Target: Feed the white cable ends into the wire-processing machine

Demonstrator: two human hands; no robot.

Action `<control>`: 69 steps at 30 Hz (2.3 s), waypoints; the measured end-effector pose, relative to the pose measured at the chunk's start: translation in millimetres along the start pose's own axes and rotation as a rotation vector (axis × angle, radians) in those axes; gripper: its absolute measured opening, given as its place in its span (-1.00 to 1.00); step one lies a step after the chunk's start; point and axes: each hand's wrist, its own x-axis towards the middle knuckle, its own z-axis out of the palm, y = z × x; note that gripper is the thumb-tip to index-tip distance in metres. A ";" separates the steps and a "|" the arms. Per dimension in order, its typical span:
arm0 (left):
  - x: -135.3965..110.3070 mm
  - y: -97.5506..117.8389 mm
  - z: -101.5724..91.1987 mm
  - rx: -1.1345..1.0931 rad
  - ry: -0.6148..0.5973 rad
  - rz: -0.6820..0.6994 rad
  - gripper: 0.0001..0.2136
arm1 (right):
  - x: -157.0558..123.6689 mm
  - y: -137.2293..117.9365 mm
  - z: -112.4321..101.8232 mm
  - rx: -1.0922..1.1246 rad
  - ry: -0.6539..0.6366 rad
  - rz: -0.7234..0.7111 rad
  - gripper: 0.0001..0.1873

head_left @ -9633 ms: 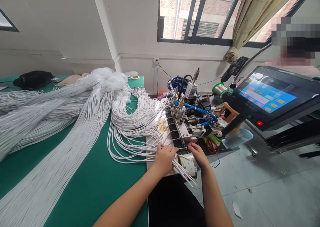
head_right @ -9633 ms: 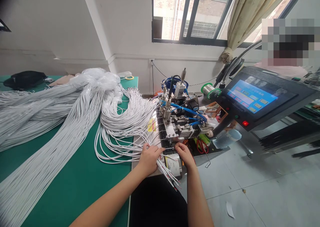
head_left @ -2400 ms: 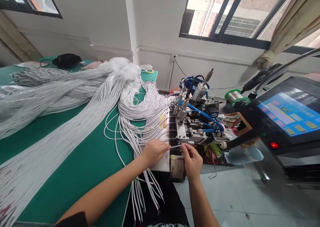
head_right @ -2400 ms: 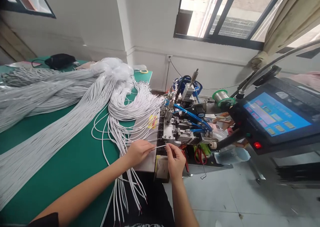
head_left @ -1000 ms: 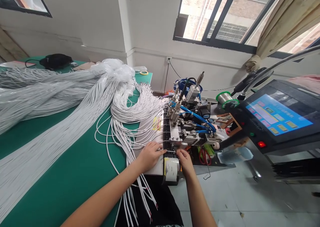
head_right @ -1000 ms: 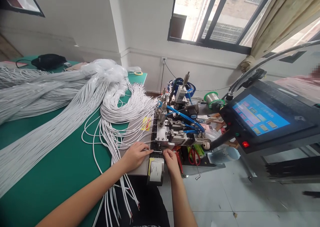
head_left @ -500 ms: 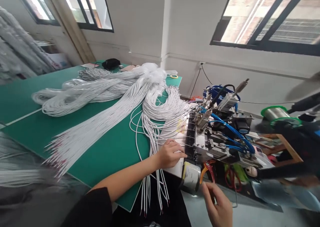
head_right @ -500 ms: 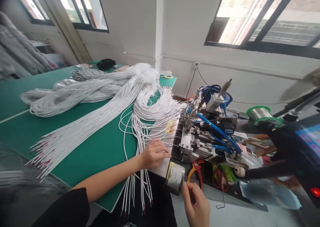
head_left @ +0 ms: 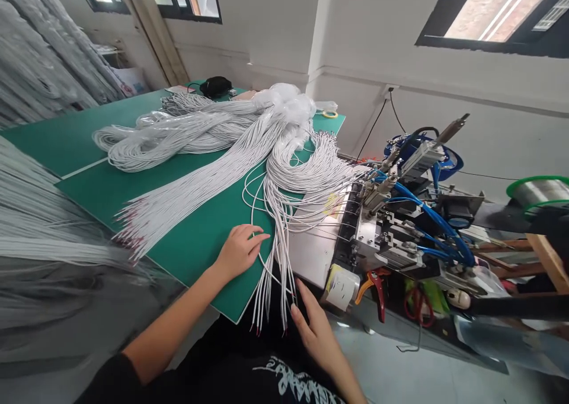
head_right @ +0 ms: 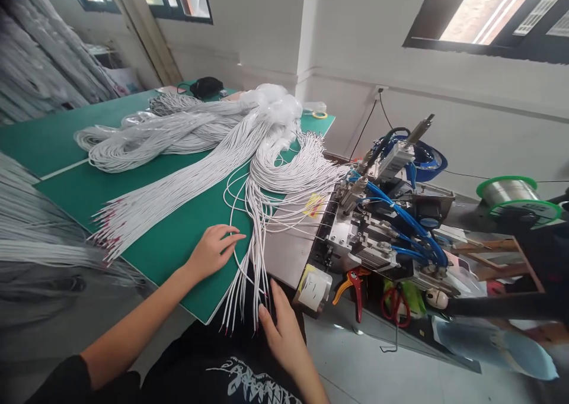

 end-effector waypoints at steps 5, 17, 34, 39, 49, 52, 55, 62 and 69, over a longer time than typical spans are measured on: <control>-33.4 -6.7 -6.9 0.078 -0.103 -0.121 -0.65 | 35.7 -6.9 17.4 0.292 -0.133 -0.023 -0.52; -30.9 24.7 6.0 0.014 -0.230 -0.155 -0.49 | 59.0 -16.4 51.6 0.228 -0.040 -0.045 -0.68; 60.7 44.1 27.5 -0.164 -0.167 0.318 -0.36 | 19.0 -54.6 -53.6 0.123 0.014 0.077 -0.64; 68.1 63.0 42.1 -0.266 -0.224 0.507 -0.39 | 6.6 -55.5 -74.0 -0.035 0.086 0.067 -0.66; 62.0 69.3 64.7 -0.255 -0.087 0.612 -0.53 | -9.4 -46.4 -98.0 -0.277 0.231 0.116 -0.72; 61.1 69.4 60.6 -0.265 -0.050 0.620 -0.54 | -11.8 -40.4 -105.0 -0.266 0.278 0.070 -0.76; 61.9 69.7 58.9 -0.294 -0.020 0.641 -0.54 | -12.9 -35.2 -113.1 -0.240 0.354 0.038 -0.78; 60.2 66.6 61.6 -0.320 0.011 0.649 -0.68 | -5.8 -25.4 -117.0 -0.045 0.495 0.057 -0.77; 59.7 67.9 63.2 -0.354 0.122 0.640 -0.77 | 20.4 -7.1 -92.8 0.260 0.780 0.077 -0.69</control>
